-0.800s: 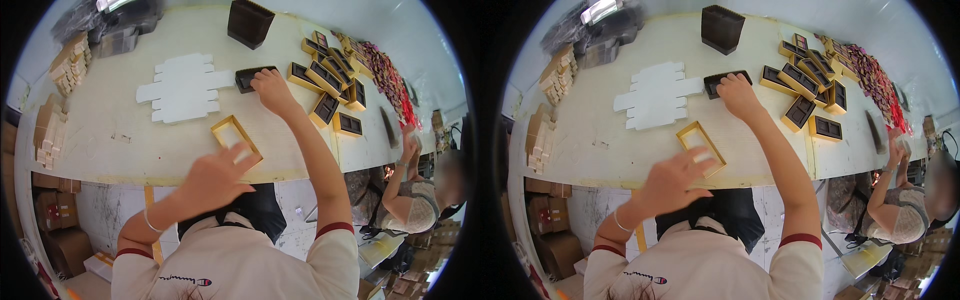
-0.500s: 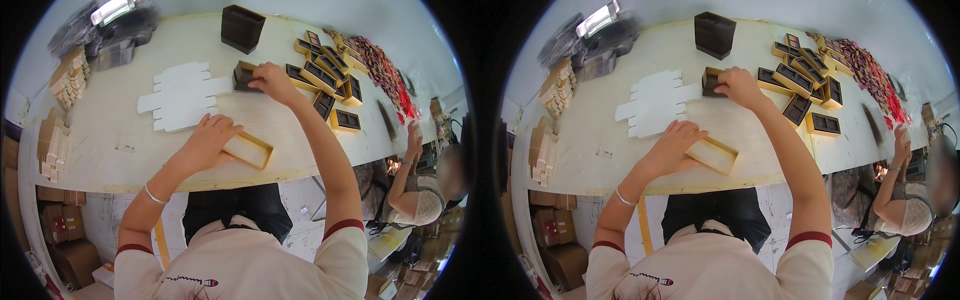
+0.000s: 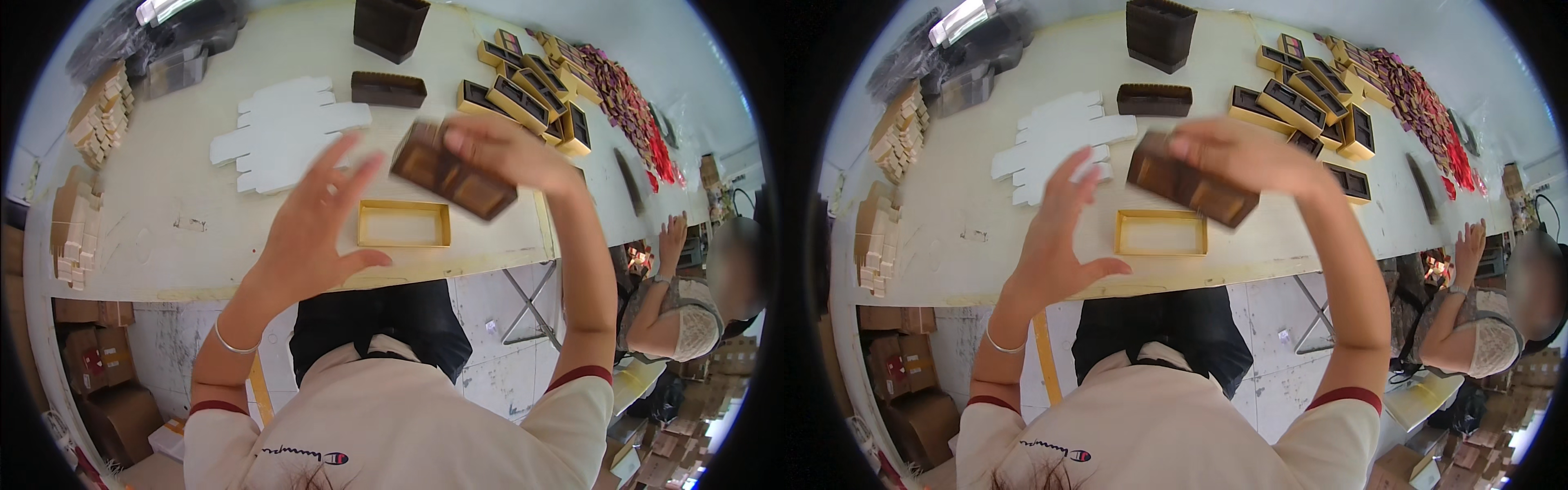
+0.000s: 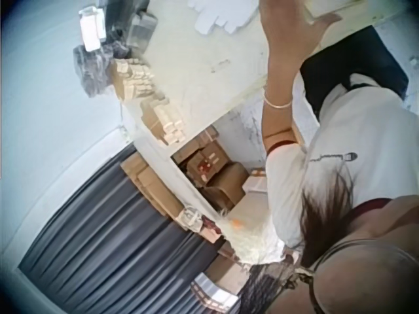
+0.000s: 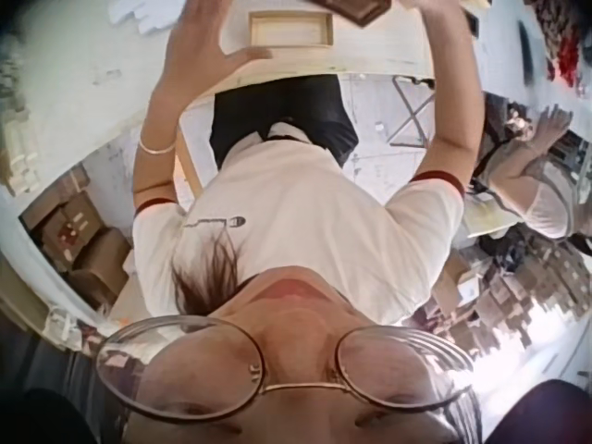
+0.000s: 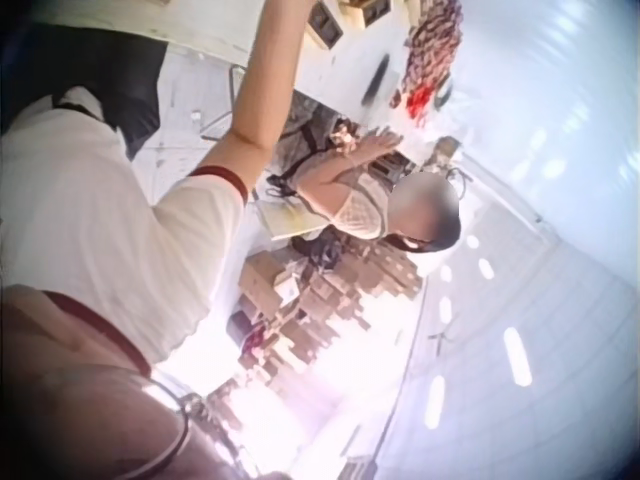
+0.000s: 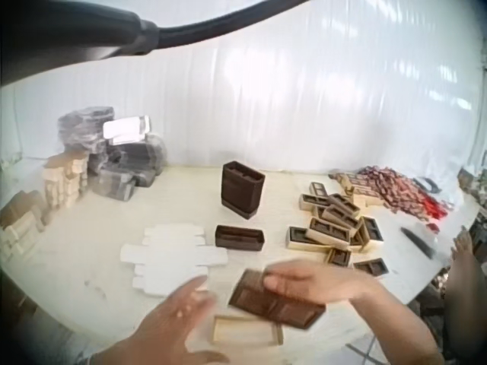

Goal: The person assembles small rectangular boxes from flat white cardboard pieces. They fold the cardboard into box shapes, insert dark brown plastic trays, and place the completed boxes on the table. The process is repeated multiple times.

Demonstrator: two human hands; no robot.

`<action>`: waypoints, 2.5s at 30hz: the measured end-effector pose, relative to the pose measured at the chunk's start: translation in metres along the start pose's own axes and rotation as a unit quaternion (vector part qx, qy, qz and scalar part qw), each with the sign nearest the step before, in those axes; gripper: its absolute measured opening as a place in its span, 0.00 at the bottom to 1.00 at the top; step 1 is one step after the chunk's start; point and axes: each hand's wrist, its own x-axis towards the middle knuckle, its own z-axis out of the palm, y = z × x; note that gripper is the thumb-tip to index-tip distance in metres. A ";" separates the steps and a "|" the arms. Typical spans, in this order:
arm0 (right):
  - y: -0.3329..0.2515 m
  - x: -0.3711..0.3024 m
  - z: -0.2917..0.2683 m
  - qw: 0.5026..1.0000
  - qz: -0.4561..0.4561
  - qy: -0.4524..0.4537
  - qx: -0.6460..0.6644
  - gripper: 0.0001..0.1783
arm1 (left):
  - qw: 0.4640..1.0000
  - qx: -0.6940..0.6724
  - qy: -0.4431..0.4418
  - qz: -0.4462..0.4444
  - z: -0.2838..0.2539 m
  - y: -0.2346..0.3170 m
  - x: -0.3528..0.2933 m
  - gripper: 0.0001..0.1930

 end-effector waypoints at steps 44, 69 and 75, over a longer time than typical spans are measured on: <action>0.035 -0.062 0.101 0.982 -0.181 0.054 -0.008 0.18 | 0.941 -0.088 -0.313 -0.094 0.029 -0.054 0.007 0.43; 0.055 -0.053 0.120 0.981 -0.171 0.062 0.066 0.23 | 0.976 0.021 -0.215 -0.013 0.044 -0.039 -0.019 0.41; 0.052 -0.049 0.120 0.962 -0.231 0.072 -0.129 0.23 | 0.976 0.086 -0.198 0.022 0.051 -0.048 -0.026 0.41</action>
